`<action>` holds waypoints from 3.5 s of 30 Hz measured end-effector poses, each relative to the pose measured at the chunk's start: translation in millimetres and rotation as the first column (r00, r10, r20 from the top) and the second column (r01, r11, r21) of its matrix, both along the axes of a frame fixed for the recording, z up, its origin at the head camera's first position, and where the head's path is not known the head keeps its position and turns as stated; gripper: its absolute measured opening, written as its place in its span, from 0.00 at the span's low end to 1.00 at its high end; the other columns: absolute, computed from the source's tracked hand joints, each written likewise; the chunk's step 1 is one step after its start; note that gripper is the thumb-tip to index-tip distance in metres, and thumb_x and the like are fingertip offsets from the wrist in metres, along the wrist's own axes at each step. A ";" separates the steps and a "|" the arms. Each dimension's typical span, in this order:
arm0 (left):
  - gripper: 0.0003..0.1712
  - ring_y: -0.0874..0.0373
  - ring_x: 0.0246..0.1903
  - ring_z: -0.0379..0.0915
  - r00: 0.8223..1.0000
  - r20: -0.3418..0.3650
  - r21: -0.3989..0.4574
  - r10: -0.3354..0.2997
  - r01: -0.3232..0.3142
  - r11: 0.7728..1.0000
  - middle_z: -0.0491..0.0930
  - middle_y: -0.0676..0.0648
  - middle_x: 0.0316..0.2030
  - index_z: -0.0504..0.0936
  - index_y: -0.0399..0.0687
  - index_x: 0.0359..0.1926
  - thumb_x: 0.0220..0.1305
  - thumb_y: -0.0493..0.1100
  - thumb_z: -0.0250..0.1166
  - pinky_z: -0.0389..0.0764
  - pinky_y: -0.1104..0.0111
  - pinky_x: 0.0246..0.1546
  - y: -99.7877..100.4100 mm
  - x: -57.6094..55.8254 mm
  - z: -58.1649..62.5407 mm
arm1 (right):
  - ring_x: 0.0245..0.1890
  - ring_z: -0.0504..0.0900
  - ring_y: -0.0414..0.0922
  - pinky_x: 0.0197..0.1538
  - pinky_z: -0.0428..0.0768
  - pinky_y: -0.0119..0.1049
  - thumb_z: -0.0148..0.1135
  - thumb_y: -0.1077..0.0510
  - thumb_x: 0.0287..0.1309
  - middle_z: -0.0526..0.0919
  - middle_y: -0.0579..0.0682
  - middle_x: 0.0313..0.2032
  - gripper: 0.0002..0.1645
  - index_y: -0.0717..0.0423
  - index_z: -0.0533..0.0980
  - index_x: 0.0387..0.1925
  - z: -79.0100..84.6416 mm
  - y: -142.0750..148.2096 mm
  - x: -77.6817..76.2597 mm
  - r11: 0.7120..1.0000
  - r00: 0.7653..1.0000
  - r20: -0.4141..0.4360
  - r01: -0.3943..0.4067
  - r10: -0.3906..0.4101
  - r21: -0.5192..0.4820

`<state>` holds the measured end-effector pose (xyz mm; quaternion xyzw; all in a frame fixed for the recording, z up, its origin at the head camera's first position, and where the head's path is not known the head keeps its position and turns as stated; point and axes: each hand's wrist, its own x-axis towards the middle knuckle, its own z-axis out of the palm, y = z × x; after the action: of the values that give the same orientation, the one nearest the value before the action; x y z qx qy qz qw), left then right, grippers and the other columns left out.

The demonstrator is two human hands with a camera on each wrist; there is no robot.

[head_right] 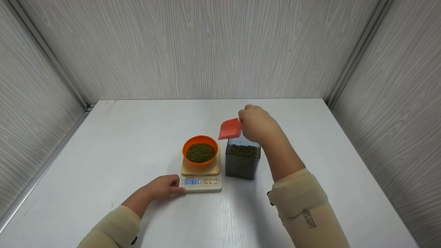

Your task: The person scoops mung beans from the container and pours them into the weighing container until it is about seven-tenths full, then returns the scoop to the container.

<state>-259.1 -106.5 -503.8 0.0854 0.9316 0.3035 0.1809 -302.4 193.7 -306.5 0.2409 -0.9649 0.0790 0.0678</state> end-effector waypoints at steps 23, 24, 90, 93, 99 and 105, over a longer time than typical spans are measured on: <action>0.18 0.57 0.29 0.65 1.000 0.020 0.016 0.013 -0.013 1.000 0.68 0.52 0.23 0.71 0.50 0.27 0.53 0.58 0.64 0.65 0.64 0.33 0.8 0.8 0.5 | 0.26 0.72 0.49 0.34 0.75 0.44 0.55 0.73 0.45 0.76 0.57 0.26 0.08 0.66 0.78 0.30 -32.4 -2.1 -9.6 0.940 0.974 0.191 0.049 -0.119 0.337; 0.18 0.57 0.30 0.65 1.000 0.023 0.014 0.012 -0.012 1.000 0.68 0.51 0.23 0.71 0.50 0.27 0.53 0.58 0.64 0.65 0.64 0.33 0.9 1.0 0.8 | 0.27 0.72 0.49 0.34 0.75 0.44 0.56 0.72 0.44 0.76 0.57 0.27 0.09 0.66 0.78 0.30 -34.1 -4.4 -9.3 0.933 0.973 0.194 0.051 -0.127 0.355; 0.19 0.58 0.27 0.64 0.999 -0.030 0.024 -0.021 0.022 0.999 0.67 0.52 0.22 0.70 0.49 0.26 0.53 0.57 0.65 0.65 0.65 0.31 3.0 1.6 0.5 | 0.26 0.71 0.45 0.34 0.75 0.40 0.57 0.64 0.56 0.75 0.49 0.24 0.04 0.58 0.78 0.29 -85.1 7.4 -31.5 0.986 0.914 0.402 -0.024 -0.046 0.168; 0.19 0.57 0.27 0.64 0.999 -0.033 0.032 -0.014 0.015 0.999 0.67 0.52 0.21 0.70 0.49 0.25 0.53 0.56 0.65 0.64 0.65 0.31 3.5 1.9 -0.3 | 0.28 0.72 0.45 0.36 0.76 0.41 0.57 0.65 0.56 0.76 0.49 0.26 0.05 0.58 0.79 0.30 -86.4 9.3 -32.1 0.987 0.917 0.398 -0.052 -0.013 0.152; 0.18 0.57 0.28 0.64 0.999 -0.034 0.044 -0.015 0.017 0.999 0.67 0.52 0.22 0.71 0.49 0.26 0.53 0.56 0.65 0.64 0.65 0.31 4.3 1.9 -1.2 | 0.28 0.72 0.45 0.36 0.75 0.40 0.58 0.66 0.54 0.76 0.48 0.26 0.04 0.57 0.79 0.29 -89.8 15.4 -33.8 0.986 0.927 0.373 -0.087 0.029 0.140; 0.18 0.57 0.29 0.65 1.000 -0.014 0.053 -0.001 0.001 0.999 0.69 0.52 0.24 0.72 0.50 0.27 0.52 0.57 0.65 0.65 0.64 0.33 3.4 1.2 -3.5 | 0.27 0.70 0.44 0.33 0.72 0.38 0.59 0.65 0.53 0.73 0.47 0.23 0.03 0.57 0.78 0.27 -91.7 17.8 -33.8 0.985 0.925 0.379 -0.098 0.038 0.141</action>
<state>-257.9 -103.1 -507.3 0.0928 0.9244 0.3274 0.1722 -336.2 211.5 -398.2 0.2592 -0.9544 0.0497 -0.1398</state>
